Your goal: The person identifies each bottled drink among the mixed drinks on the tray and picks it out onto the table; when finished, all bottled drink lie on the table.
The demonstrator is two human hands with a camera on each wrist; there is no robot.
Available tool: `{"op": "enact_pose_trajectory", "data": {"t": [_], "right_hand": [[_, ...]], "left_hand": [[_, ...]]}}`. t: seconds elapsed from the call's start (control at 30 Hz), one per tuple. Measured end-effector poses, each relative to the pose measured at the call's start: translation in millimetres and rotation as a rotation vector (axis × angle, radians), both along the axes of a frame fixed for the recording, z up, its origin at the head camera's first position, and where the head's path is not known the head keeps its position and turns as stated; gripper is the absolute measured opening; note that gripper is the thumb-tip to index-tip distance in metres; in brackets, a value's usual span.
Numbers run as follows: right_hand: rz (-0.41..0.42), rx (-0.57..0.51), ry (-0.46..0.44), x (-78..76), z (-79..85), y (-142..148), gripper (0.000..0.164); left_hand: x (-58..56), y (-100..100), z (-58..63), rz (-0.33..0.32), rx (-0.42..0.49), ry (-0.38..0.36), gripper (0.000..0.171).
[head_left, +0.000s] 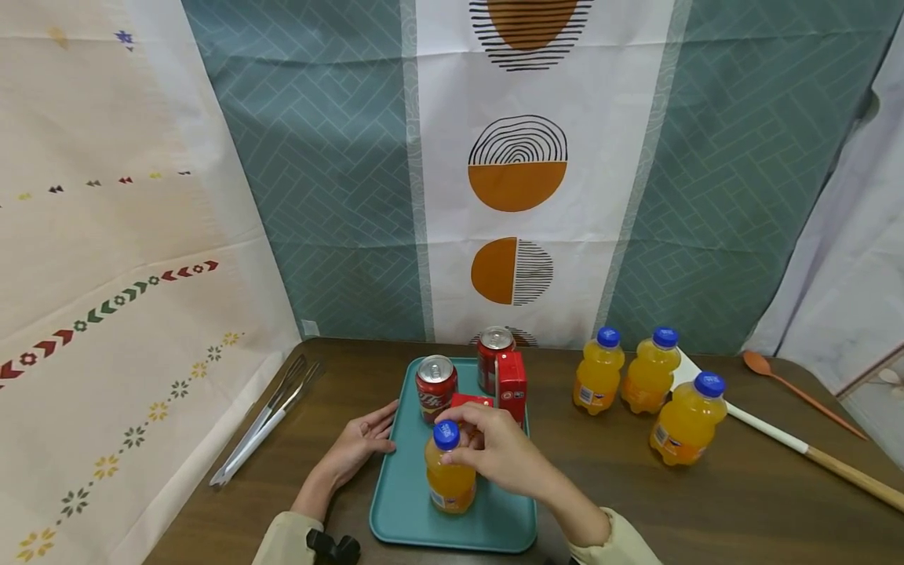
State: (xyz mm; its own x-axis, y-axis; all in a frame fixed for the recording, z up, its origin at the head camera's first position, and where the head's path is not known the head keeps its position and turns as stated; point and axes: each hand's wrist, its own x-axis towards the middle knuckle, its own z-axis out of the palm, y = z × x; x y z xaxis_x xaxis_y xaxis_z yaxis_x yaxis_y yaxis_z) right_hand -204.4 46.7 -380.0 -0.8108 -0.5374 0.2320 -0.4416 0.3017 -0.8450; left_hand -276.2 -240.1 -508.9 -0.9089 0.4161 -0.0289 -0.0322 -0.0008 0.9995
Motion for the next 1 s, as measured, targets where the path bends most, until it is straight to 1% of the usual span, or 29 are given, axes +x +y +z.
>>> {"op": "enact_pose_trajectory", "data": {"t": [0.13, 0.3, 0.37, 0.47, 0.63, 0.7, 0.8, 1.0], "right_hand": [[0.004, 0.013, 0.014, 2.4, 1.9, 1.8, 0.033], [0.017, -0.042, 0.01, 5.4, 9.4, 8.7, 0.033], [0.008, -0.072, 0.014, 7.3, 15.0, 14.1, 0.034], [-0.016, -0.106, 0.044, 10.3, 25.7, 26.1, 0.035], [-0.045, -0.146, 0.145, 15.0, 47.9, 56.2, 0.034], [-0.06, -0.138, 0.182, 16.6, 54.9, 67.7, 0.033], [-0.075, -0.1, 0.21, 17.4, 61.4, 81.0, 0.032], [-0.106, -0.039, 0.192, 16.0, 67.5, 104.8, 0.032]], "left_hand": [[-1.1, 1.4, -0.1, -0.01, 0.008, 0.004, 0.081], [-0.9, 1.9, 0.0, -0.015, 0.02, 0.008, 0.08], [-0.7, 2.0, 0.1, -0.023, 0.029, 0.011, 0.08], [-0.3, 2.7, 0.5, -0.031, 0.036, 0.013, 0.08], [-0.1, 2.6, 1.1, -0.014, 0.022, 0.003, 0.081], [0.0, 2.5, 1.3, -0.007, 0.017, 0.001, 0.082], [0.3, 2.4, 1.1, -0.008, 0.013, 0.001, 0.082], [1.0, 2.0, 2.1, -0.019, 0.007, 0.015, 0.081]]}}
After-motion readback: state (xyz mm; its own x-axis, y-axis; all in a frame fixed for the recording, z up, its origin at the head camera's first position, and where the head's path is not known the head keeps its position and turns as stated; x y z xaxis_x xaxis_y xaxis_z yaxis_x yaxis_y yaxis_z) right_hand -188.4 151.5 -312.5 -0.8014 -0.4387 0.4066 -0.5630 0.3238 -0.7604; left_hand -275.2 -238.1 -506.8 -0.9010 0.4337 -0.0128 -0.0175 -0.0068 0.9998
